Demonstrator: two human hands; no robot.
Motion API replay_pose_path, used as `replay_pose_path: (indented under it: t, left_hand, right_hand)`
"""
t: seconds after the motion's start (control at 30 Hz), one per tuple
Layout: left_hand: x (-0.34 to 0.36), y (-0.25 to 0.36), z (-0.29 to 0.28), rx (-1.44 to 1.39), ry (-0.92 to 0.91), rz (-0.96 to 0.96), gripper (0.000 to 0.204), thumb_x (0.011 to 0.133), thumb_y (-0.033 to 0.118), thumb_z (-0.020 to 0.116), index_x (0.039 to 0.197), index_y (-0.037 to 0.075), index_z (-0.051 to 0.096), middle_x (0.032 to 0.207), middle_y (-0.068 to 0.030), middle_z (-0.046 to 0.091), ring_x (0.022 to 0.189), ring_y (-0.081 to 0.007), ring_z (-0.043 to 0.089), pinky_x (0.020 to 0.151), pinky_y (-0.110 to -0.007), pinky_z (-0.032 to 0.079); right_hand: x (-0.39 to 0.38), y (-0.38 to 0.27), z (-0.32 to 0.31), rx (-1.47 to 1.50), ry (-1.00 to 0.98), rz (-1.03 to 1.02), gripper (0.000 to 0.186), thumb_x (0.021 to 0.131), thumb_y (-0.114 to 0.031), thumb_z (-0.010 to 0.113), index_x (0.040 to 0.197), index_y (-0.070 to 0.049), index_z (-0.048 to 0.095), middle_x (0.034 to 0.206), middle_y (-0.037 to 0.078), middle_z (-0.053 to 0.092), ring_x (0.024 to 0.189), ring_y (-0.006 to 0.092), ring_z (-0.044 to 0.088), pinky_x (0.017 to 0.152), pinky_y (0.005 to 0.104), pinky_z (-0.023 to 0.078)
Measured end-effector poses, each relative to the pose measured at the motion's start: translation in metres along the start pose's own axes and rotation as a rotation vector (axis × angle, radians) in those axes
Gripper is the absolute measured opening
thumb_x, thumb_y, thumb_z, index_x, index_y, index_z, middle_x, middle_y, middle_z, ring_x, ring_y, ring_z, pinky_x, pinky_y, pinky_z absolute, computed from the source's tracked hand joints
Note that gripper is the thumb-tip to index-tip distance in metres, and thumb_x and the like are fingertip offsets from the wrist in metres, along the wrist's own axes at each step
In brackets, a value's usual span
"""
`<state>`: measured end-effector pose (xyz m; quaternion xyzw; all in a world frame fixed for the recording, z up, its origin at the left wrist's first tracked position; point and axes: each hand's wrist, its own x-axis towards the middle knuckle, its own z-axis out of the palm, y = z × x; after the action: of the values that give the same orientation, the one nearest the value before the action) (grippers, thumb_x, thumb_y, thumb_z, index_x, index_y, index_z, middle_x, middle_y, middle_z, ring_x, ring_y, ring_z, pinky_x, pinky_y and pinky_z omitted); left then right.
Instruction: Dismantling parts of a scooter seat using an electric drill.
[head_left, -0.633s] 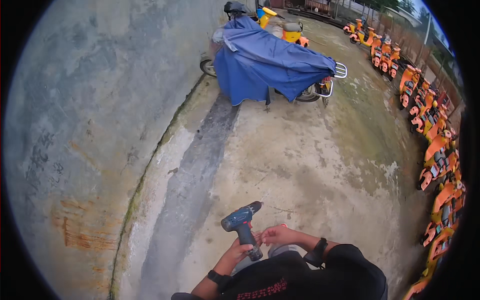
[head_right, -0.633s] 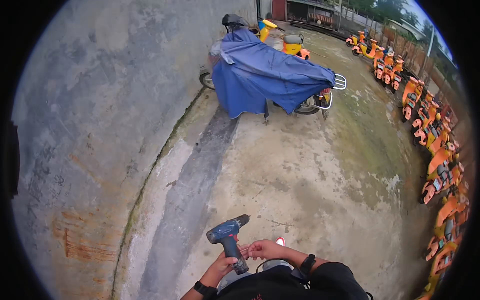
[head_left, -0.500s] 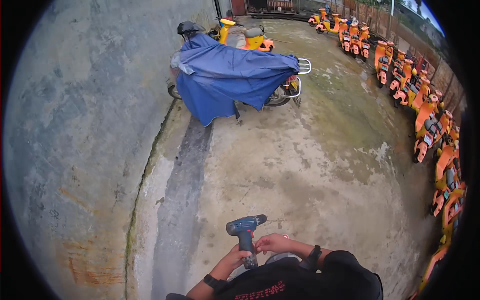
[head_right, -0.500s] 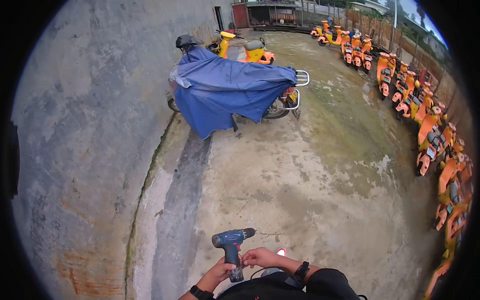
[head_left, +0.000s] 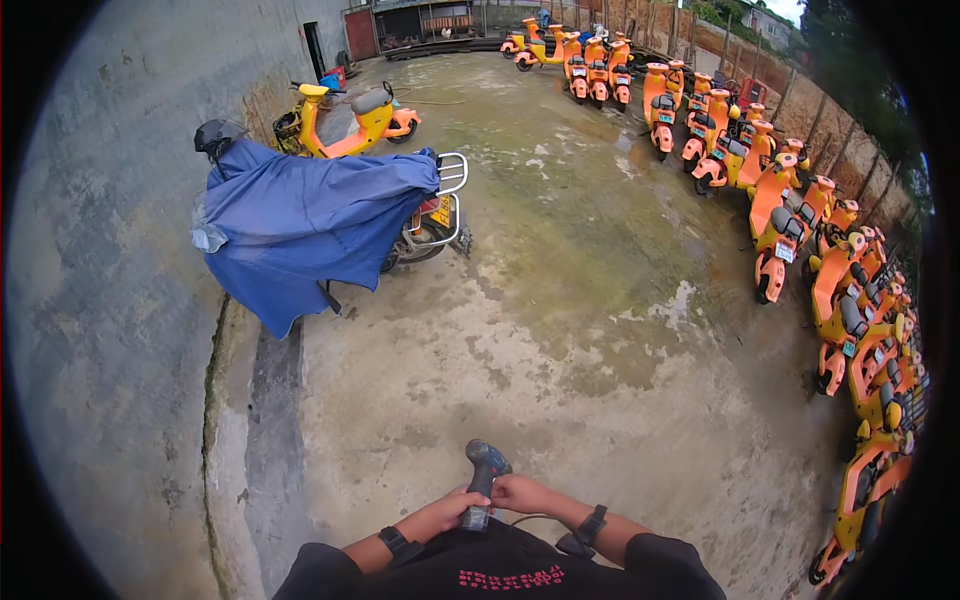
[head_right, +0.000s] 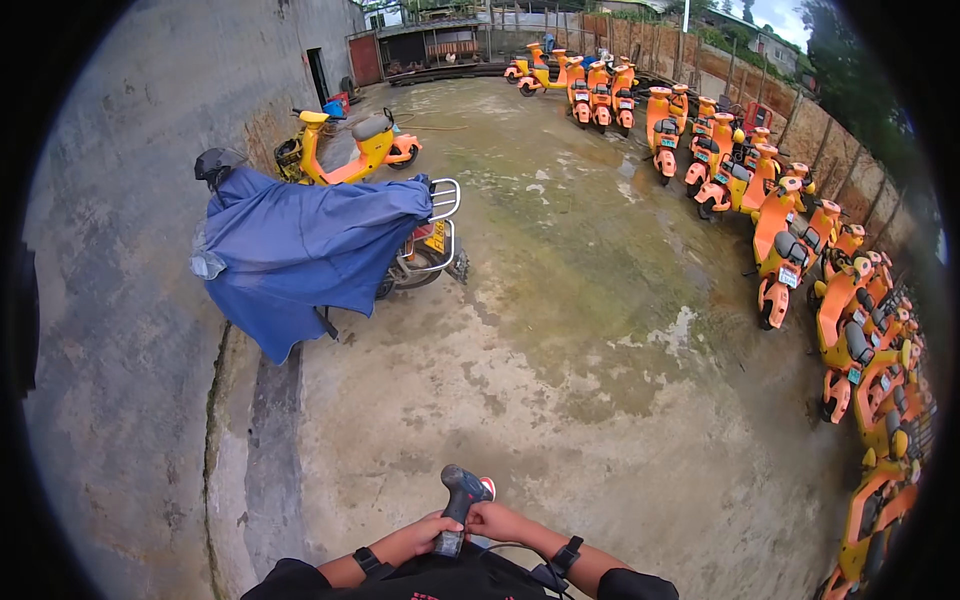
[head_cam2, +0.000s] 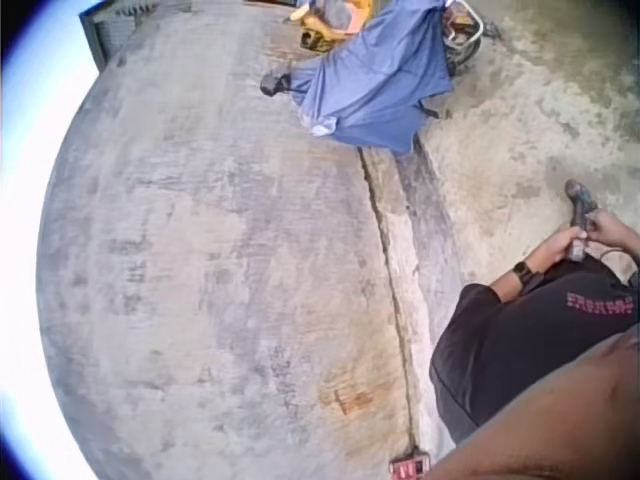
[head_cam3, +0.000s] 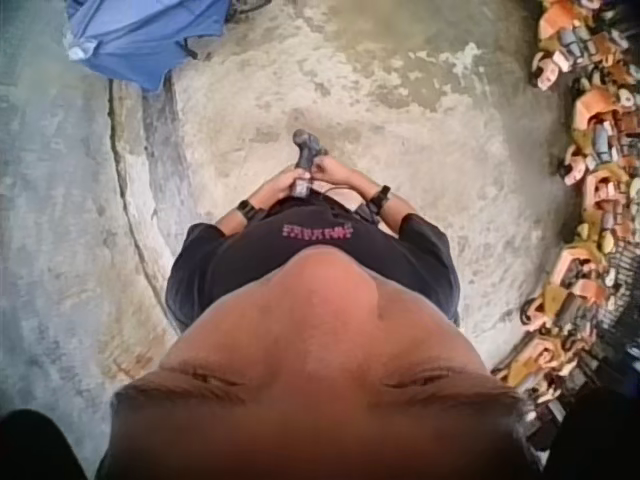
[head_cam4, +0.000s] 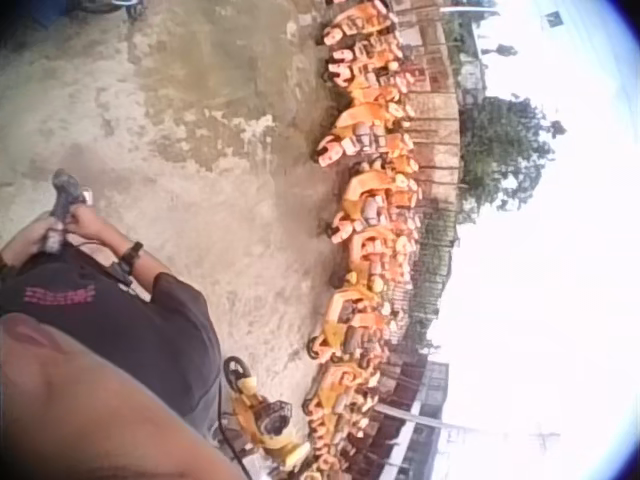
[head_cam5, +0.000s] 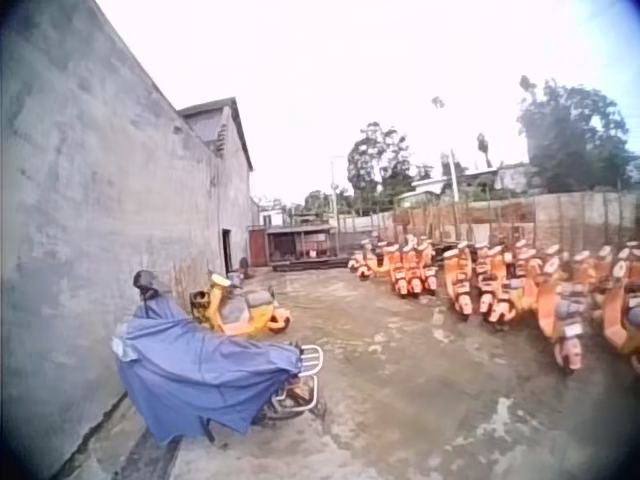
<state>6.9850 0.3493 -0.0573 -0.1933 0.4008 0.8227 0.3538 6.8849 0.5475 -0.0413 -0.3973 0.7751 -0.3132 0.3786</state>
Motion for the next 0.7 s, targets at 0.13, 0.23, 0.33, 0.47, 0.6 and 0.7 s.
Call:
replay_pose_path:
  t: [0.13, 0.23, 0.33, 0.47, 0.6, 0.7]
  left_hand:
    - [0.107, 0.09, 0.024, 0.147, 0.013, 0.026, 0.046, 0.082, 0.014, 0.065, 0.124, 0.0, 0.052, 0.102, -0.0092, 0.065, 0.091, -0.0186, 0.065, 0.081, -0.032, 0.052]
    - [0.186, 0.184, 0.084, 0.302, -0.059, 0.35, 0.042, 0.08, 0.015, 0.066, 0.118, -0.001, 0.057, 0.103, -0.009, 0.063, 0.095, -0.0205, 0.063, 0.081, -0.035, 0.051]
    - [0.28, 0.267, 0.118, 0.947, -0.024, 0.432, 0.045, 0.073, 0.019, 0.07, 0.112, -0.001, 0.058, 0.104, -0.0163, 0.063, 0.099, -0.0291, 0.063, 0.083, -0.039, 0.051]
    - [0.374, 0.341, 0.15, 1.23, 0.086, 0.729, 0.05, 0.068, 0.024, 0.071, 0.109, -0.002, 0.057, 0.101, -0.0226, 0.062, 0.1, -0.0375, 0.062, 0.085, -0.045, 0.049]
    - [0.449, 0.448, 0.151, 1.456, -0.312, 0.615, 0.059, 0.083, 0.04, 0.067, 0.121, -0.002, 0.05, 0.111, -0.0257, 0.058, 0.108, -0.041, 0.056, 0.095, -0.047, 0.044]
    - [0.532, 0.49, 0.1, 1.017, -0.197, 0.485, 0.041, 0.094, 0.028, 0.058, 0.123, 0.001, 0.05, 0.103, -0.0179, 0.063, 0.099, -0.0296, 0.061, 0.087, -0.039, 0.048]
  right_hand:
    - [0.01, 0.093, -0.11, 0.624, -0.006, 0.107, 0.069, 0.089, -0.039, 0.067, 0.135, 0.003, 0.04, 0.132, 0.022, 0.052, 0.114, 0.0261, 0.057, 0.091, 0.0383, 0.05]
    - [0.032, 0.149, -0.194, 0.89, 0.085, 0.131, 0.089, 0.089, -0.041, 0.067, 0.147, 0.005, 0.019, 0.144, 0.024, 0.038, 0.127, 0.0265, 0.048, 0.103, 0.0394, 0.043]
    - [0.057, 0.169, -0.286, 0.744, 0.334, 0.167, 0.068, 0.089, -0.034, 0.07, 0.138, 0.0, 0.036, 0.132, 0.013, 0.05, 0.124, 0.0217, 0.049, 0.105, 0.0399, 0.04]
    - [0.08, 0.165, -0.391, 1.383, 0.854, 0.11, 0.04, 0.091, -0.017, 0.067, 0.124, -0.001, 0.052, 0.117, 0.01, 0.06, 0.11, 0.0202, 0.058, 0.097, 0.0352, 0.047]
    - [0.106, 0.232, -0.477, 1.391, 0.893, 0.006, 0.049, 0.081, 0.003, 0.056, 0.129, 0.001, 0.046, 0.122, 0.013, 0.059, 0.122, 0.0269, 0.055, 0.099, 0.0419, 0.048]
    - [0.124, 0.275, -0.564, 1.169, 0.724, 0.102, 0.043, 0.079, 0.003, 0.058, 0.122, 0.003, 0.053, 0.108, 0.011, 0.064, 0.102, 0.0245, 0.065, 0.088, 0.0368, 0.053]
